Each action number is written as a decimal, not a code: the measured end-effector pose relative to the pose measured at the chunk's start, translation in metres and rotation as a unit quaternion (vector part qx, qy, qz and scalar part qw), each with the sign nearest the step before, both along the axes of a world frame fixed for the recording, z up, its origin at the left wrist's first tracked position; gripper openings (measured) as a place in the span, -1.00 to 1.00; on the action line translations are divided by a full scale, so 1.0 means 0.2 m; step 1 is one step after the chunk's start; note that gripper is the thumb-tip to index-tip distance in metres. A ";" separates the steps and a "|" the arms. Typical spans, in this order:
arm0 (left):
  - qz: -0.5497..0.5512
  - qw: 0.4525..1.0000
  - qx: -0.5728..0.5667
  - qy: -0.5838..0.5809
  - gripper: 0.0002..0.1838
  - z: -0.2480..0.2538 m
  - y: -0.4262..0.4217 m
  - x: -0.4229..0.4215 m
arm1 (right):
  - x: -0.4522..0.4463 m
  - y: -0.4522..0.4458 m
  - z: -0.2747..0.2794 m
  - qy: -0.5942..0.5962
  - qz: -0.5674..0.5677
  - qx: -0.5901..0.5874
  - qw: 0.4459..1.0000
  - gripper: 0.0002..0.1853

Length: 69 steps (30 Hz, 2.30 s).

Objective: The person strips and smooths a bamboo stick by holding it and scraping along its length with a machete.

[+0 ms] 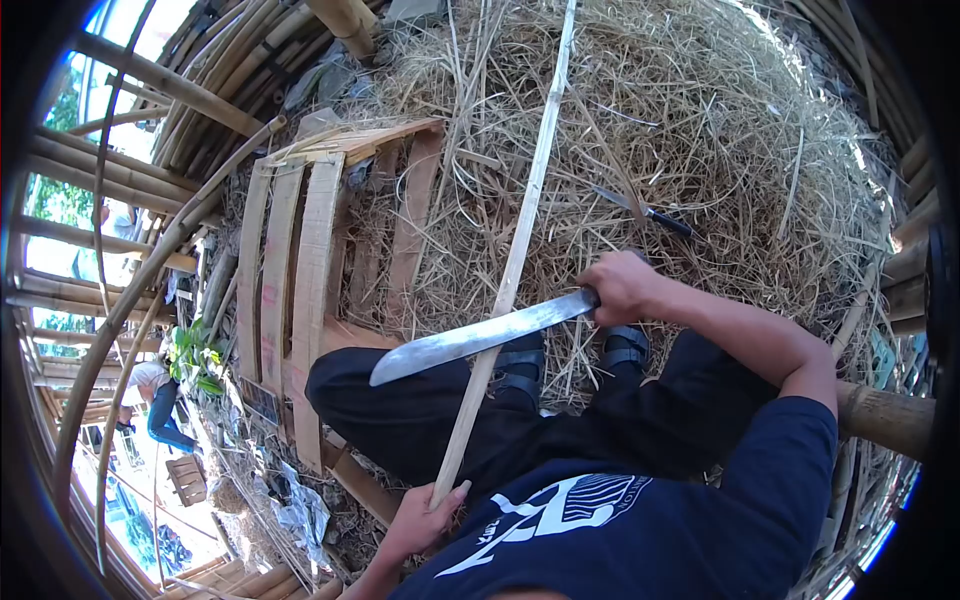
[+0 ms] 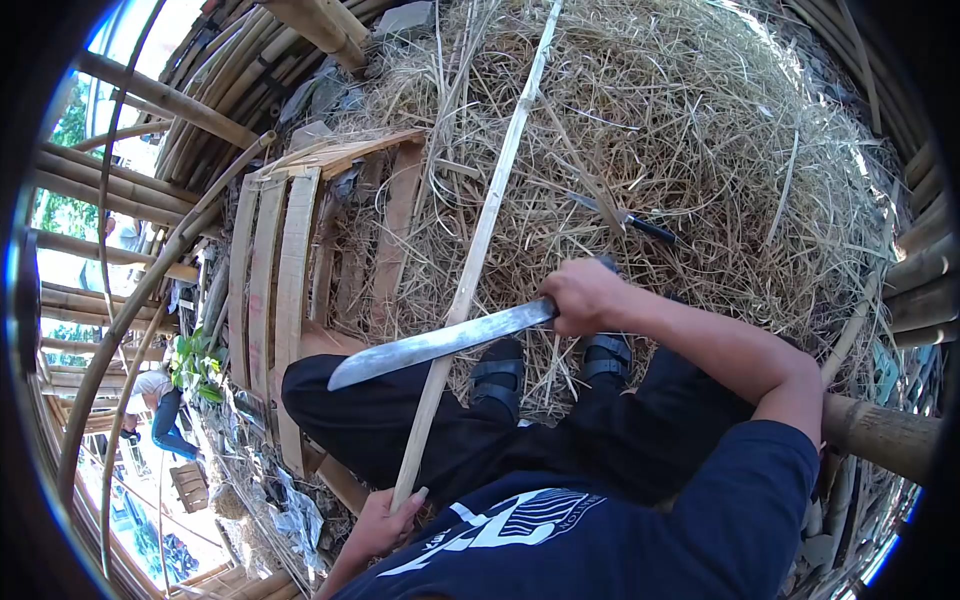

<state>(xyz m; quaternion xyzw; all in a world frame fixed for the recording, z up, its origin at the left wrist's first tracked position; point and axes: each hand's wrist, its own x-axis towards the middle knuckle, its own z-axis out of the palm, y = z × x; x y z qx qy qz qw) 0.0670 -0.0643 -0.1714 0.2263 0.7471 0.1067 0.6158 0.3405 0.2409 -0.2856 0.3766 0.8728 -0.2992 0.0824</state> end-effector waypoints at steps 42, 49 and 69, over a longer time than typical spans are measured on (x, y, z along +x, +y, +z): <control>0.035 0.994 0.007 -0.108 -0.66 0.00 0.08 0.00 | -0.05 -0.07 0.04 0.081 -0.065 0.020 0.994 -0.76; 0.027 0.997 0.000 -0.074 -0.65 0.00 -0.02 -0.01 | 0.18 0.52 -0.13 -0.150 -0.131 0.033 0.979 -0.78; 0.035 0.997 0.003 -0.062 -0.65 0.01 0.07 0.01 | -0.05 0.13 0.08 -0.046 0.044 0.084 0.994 -0.78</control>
